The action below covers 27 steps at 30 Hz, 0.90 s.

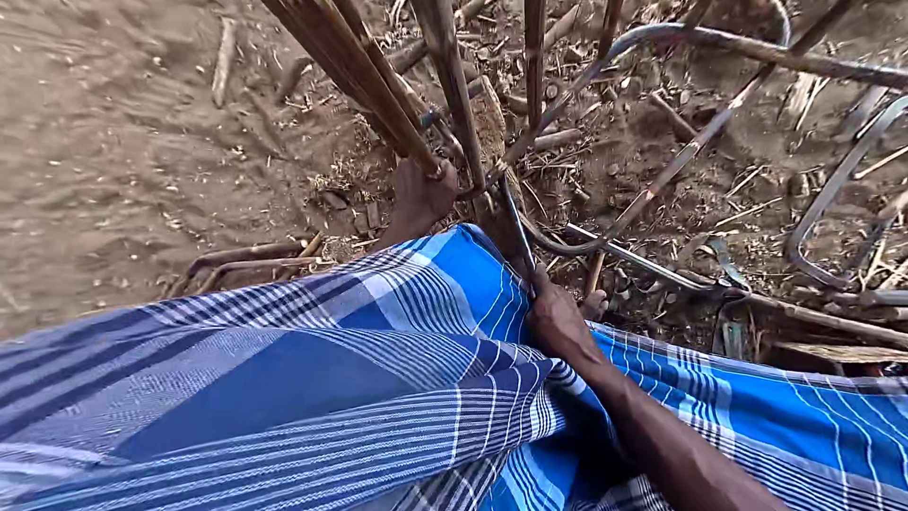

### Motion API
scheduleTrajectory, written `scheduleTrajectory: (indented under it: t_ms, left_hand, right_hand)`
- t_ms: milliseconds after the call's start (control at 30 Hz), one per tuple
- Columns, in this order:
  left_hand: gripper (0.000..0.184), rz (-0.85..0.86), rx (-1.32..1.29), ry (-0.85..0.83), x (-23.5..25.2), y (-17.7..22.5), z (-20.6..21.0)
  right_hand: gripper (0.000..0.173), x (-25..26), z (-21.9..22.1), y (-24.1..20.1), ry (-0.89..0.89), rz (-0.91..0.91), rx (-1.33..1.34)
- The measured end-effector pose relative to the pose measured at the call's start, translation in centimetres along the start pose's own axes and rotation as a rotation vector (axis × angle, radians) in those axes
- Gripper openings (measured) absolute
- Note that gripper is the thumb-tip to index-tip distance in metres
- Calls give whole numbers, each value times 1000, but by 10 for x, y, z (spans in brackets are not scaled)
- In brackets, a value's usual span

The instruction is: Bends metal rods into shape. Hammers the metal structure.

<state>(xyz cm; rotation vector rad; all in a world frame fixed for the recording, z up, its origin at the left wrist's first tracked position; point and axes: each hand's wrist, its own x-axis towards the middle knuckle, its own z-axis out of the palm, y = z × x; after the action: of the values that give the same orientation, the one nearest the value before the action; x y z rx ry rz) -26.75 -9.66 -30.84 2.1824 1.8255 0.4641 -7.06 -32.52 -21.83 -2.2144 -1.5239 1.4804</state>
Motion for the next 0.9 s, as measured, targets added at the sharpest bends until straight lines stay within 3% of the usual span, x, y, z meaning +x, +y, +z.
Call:
scheduleTrajectory:
  t_ms: [133,900]
  left_hand:
    - [44,26,-33,-24,5,-2,-2]
    - [44,-50,21,-71,0,28,-24]
  right_hand:
    - [82,1,20,5,-5,40,-7]
    - [71,22,42,35,89,-29,18]
